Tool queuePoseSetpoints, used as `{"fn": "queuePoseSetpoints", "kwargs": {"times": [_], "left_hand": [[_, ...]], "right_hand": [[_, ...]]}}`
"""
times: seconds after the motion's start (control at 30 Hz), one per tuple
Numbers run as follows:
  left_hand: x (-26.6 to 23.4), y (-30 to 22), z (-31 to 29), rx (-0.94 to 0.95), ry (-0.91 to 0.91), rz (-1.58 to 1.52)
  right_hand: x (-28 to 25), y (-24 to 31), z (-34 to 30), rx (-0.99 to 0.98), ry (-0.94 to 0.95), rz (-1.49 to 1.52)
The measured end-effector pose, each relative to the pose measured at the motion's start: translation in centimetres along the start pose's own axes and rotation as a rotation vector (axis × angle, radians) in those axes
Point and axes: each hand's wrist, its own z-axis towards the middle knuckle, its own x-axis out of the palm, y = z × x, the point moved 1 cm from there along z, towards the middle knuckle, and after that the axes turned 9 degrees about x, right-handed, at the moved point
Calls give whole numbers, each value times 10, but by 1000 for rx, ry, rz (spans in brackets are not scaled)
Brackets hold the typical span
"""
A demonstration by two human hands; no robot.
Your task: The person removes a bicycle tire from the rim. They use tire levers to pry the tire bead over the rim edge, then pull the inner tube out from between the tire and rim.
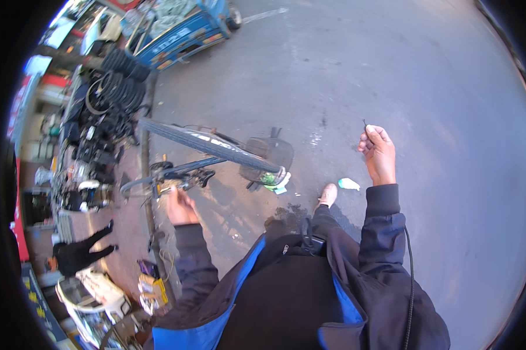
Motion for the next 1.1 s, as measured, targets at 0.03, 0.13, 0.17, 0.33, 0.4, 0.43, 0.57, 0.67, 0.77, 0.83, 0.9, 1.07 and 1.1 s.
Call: {"fn": "queuePoseSetpoints", "kwargs": {"times": [0.03,0.13,0.17,0.33,0.4,0.43,0.57,0.67,0.77,0.83,0.9,1.07,1.1], "left_hand": [[17,-12,21,70,-26,5],[59,-38,76,70,-127,102],[72,-43,96,59,-162,88],[113,-48,177,32,-98,84],[116,-42,203,-22,-216,212],[114,-41,213,-59,-266,273],[97,-35,226,-70,-260,273],[83,-25,206,-39,-277,242],[85,-17,193,208,-64,165],[91,-15,198,19,-109,135],[100,-11,194,-12,-233,70],[109,-20,164,98,-259,193],[112,-19,155,92,-290,202]], "right_hand": [[7,6,17,32,-16,-53],[39,17,59,64,112,-146],[52,17,71,81,173,-174],[104,15,116,168,402,-333],[122,12,130,215,477,-399],[130,12,138,230,501,-428],[163,6,170,275,549,-499],[190,-4,188,318,591,-569],[229,-14,203,293,738,-603],[261,-24,207,360,789,-628],[293,-32,211,406,876,-740],[351,-59,203,483,1066,-772],[359,-65,201,498,1106,-771]]}}
